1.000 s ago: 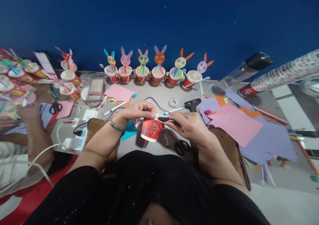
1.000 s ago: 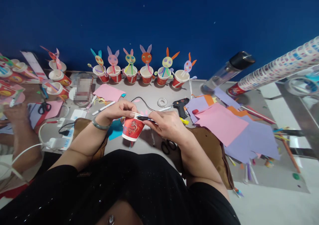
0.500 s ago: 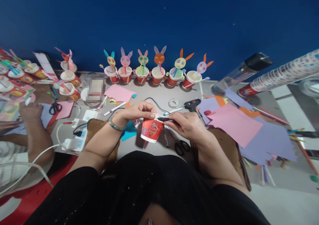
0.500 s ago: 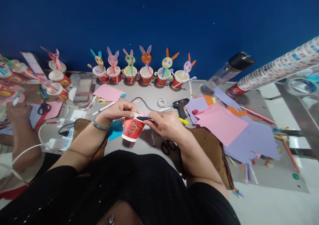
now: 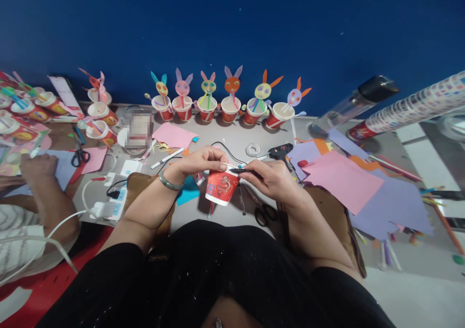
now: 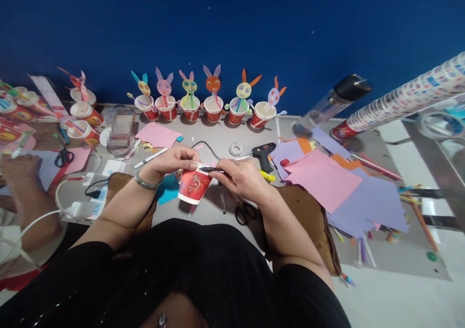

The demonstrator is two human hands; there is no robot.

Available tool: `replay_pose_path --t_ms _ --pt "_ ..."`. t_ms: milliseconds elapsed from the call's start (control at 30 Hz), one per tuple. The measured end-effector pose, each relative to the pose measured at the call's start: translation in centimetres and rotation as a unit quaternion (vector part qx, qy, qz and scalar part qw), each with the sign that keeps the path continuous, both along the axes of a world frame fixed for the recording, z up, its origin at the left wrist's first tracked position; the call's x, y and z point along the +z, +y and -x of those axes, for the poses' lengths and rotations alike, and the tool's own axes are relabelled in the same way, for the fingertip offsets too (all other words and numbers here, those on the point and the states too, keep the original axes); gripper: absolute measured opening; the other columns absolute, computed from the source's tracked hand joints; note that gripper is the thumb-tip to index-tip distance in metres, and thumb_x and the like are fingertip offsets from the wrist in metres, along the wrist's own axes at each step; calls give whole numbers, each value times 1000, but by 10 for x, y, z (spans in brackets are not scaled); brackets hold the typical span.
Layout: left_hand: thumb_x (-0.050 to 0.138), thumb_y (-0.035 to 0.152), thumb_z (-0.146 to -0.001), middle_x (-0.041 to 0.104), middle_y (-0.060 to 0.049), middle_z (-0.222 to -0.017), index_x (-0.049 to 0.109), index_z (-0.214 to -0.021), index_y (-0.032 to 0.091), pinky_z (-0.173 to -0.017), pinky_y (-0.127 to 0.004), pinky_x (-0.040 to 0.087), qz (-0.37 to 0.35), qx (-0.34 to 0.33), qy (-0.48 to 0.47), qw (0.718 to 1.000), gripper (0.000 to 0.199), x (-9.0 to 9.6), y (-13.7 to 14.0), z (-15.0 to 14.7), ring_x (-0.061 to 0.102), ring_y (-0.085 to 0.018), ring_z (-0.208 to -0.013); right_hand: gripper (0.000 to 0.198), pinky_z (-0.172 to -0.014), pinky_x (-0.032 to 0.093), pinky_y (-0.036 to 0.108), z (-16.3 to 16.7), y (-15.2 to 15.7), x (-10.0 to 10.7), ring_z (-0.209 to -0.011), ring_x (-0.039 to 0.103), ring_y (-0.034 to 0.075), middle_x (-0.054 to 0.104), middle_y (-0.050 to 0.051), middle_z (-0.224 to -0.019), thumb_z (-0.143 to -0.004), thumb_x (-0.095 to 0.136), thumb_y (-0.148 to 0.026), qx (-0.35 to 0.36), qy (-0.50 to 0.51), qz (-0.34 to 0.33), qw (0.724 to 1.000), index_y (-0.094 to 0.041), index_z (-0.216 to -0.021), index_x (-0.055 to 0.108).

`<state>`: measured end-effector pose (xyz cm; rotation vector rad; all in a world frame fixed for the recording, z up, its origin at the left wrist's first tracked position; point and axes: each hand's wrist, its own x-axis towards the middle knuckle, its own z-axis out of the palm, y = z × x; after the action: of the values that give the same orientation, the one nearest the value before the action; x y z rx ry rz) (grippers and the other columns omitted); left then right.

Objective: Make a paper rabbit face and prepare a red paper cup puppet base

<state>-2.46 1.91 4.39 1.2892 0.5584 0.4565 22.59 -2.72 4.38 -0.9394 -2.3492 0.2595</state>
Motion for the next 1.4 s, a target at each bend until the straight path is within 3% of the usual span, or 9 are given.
replay_pose_path --t_ms 100,200,300,400,500,667,867,1033,1400 --pt "85 52 -73 55 3 -58 62 -71 13 -47 -18 33 3 14 13 1000 45 1 0 -1 46 -5 -51 33 -54 37 25 0 -1 0 -52 53 11 63 0 -63 -102 53 -46 -16 27 54 998 -19 -88 66" --pt "86 52 -70 57 2 -60 63 -72 12 -49 -18 35 10 46 13 999 47 1 0 -2 47 -6 -52 35 -53 36 26 0 -3 3 -52 49 10 58 -1 -62 -99 55 -52 -53 121 130 983 -21 -86 63" --pt "85 54 -71 60 1 -61 65 -73 12 -49 -19 36 14 76 0 997 46 -4 2 -3 50 -7 -52 43 -50 32 26 0 -4 5 -52 40 10 49 -4 -60 -92 60 -64 -93 256 205 940 -22 -83 58" --pt "84 54 -72 63 -1 -65 67 -74 12 -53 -19 39 6 106 -13 994 46 -10 3 -5 53 -7 -56 53 -46 25 26 -1 -2 3 -49 31 9 40 -7 -57 -81 67 -75 -87 349 289 887 -22 -81 55" --pt "85 53 -73 65 -2 -70 71 -78 12 -58 -20 42 -12 141 -17 990 44 -17 5 -7 57 -9 -63 55 -45 22 25 1 0 2 -48 29 8 39 -7 -57 -77 71 -75 -75 348 325 876 -22 -80 56" --pt "82 56 -76 70 -4 -78 74 -86 13 -65 -23 46 -55 170 -6 984 45 -23 6 -8 61 -12 -70 45 -51 30 25 8 -1 6 -55 39 9 50 -4 -64 -86 68 -64 -94 257 286 918 -21 -81 58" --pt "79 60 -78 61 0 -69 67 -75 13 -63 -22 41 -93 199 -9 975 48 -21 7 -10 53 -10 -65 38 -55 34 26 9 -3 9 -57 43 10 52 -3 -64 -92 63 -56 -109 181 243 946 -20 -83 59" --pt "72 63 -83 59 2 -68 65 -76 15 -61 -22 39 -185 231 31 955 49 -23 8 -12 50 -9 -64 32 -56 35 25 10 -4 5 -54 46 10 56 -3 -62 -95 60 -49 -108 115 191 969 -19 -87 65" --pt "64 55 -92 72 -4 -79 70 -81 15 -71 -25 47 -311 228 63 920 42 -20 1 -17 62 -13 -72 49 -55 30 28 10 -8 -1 -53 54 16 63 4 -60 -100 44 -61 -194 -47 61 978 -19 -91 68"
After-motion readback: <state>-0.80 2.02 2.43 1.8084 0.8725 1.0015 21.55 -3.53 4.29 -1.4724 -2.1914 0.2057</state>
